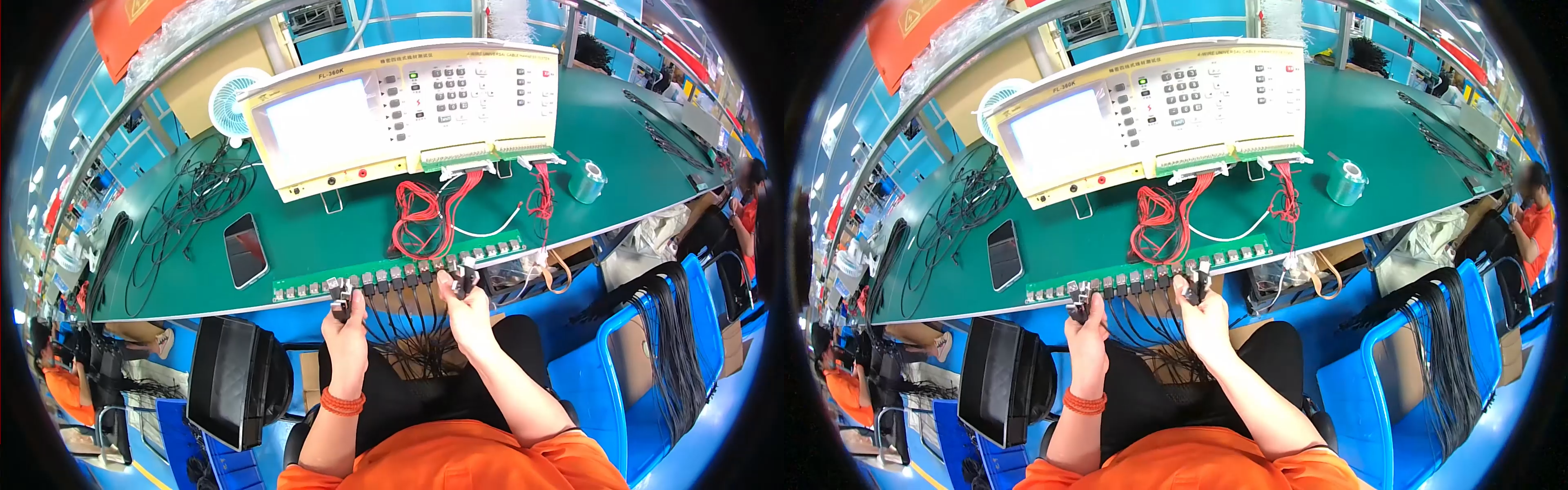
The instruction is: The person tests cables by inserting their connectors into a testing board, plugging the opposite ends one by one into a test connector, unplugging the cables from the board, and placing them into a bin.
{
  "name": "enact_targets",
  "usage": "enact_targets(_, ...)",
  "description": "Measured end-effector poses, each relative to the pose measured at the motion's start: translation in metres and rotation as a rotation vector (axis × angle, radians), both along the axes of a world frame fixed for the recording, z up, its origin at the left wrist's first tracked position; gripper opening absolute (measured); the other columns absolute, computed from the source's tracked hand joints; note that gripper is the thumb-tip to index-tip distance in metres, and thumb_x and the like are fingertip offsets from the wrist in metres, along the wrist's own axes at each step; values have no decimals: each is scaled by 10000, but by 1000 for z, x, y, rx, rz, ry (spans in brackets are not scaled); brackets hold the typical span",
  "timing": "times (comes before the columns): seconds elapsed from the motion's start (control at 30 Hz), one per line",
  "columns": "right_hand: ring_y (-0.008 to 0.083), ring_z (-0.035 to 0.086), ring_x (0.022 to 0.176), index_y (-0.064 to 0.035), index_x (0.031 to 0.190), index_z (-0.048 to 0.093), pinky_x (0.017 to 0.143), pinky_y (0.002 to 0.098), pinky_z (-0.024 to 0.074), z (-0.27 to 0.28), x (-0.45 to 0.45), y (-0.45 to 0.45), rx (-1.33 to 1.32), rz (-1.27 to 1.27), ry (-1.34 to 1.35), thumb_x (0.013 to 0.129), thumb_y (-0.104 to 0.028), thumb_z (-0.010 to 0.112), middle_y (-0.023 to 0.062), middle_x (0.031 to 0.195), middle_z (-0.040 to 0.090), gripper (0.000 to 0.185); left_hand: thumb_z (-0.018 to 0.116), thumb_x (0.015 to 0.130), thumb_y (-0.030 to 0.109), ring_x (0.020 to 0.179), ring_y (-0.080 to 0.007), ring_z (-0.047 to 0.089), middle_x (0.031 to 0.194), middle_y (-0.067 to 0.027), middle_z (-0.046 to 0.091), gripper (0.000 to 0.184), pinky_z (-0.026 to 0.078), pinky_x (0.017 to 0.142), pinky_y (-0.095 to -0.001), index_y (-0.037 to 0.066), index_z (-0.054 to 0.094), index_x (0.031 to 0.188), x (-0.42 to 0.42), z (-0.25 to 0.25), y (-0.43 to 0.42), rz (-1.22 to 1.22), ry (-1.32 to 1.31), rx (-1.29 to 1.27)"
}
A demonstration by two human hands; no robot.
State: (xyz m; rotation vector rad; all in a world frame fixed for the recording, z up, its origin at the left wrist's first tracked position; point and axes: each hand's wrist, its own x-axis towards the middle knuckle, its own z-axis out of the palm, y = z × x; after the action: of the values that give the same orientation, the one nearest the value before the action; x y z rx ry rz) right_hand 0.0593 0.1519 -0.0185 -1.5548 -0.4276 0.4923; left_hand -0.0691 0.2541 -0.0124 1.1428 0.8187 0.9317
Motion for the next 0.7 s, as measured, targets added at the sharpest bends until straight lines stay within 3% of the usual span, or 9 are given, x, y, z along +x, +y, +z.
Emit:
enact_targets(0.07,28,356,543,-70,723,519,487,210,255,-6,-8,-5,72,-70,-102,865,-188,549,-70,622,441,187,553,867,165,533,-24,358,604,70,420,196,279,481,-196,64,511,705,-13,-2,-8,2,131,128)
enact_targets(0.1,50,446,704,-8,799,578,655,243,393,-10,-14,-14,139,-37,-60,866,-238,548,2,685,518,242,546,871,162,552,-29,379,621,65,434,177,300,504,-193,60,514,730,-18,-1,-14,29,136,146)
enact_targets(0.17,39,401,654,-46,742,543,588,229,340,-12,-11,-16,216,-123,99,894,-285,504,-35,652,462,286,513,894,186,583,-41,429,647,55,465,178,345,544,-192,50,515,779,-22,-12,-11,93,49,181)
enact_targets(0.27,49,336,561,-108,695,460,510,225,262,-9,-6,0,125,-105,158,886,-338,513,-60,622,407,303,479,910,230,487,-18,358,611,60,431,225,269,422,-179,44,513,788,-12,-4,-1,-63,-88,-40)
enact_targets(0.37,37,370,592,6,736,540,517,239,324,-5,-13,18,30,-14,18,857,-317,567,-39,593,464,346,535,881,223,471,-11,336,582,60,428,228,249,407,-183,42,540,742,9,5,-5,-98,71,-6)
enact_targets(0.53,68,417,585,-16,839,548,556,253,384,-14,-31,4,151,-91,-71,868,-273,551,-38,608,468,258,541,877,206,531,-39,412,615,37,475,219,345,489,-199,28,545,749,-3,5,-26,-60,193,213)
enact_targets(0.6,76,444,590,-20,875,544,552,231,385,-18,-35,-6,176,-93,-20,868,-254,549,-31,621,472,234,532,884,204,553,-59,441,622,25,475,229,373,518,-216,33,523,731,-5,-4,-26,-73,156,214)
enact_targets(0.67,68,477,611,-48,781,573,596,225,410,-14,-16,-4,202,-131,379,817,-202,623,-31,644,506,165,525,889,204,531,-48,421,624,26,469,218,348,489,-205,29,525,758,-1,-12,-8,-16,-17,86)
enact_targets(0.7,64,486,623,-47,767,578,599,229,410,-8,-16,2,232,-102,262,806,-202,635,-25,663,531,170,515,894,211,507,-36,396,624,32,468,220,315,461,-197,25,524,776,1,-12,-2,-105,-106,-53)
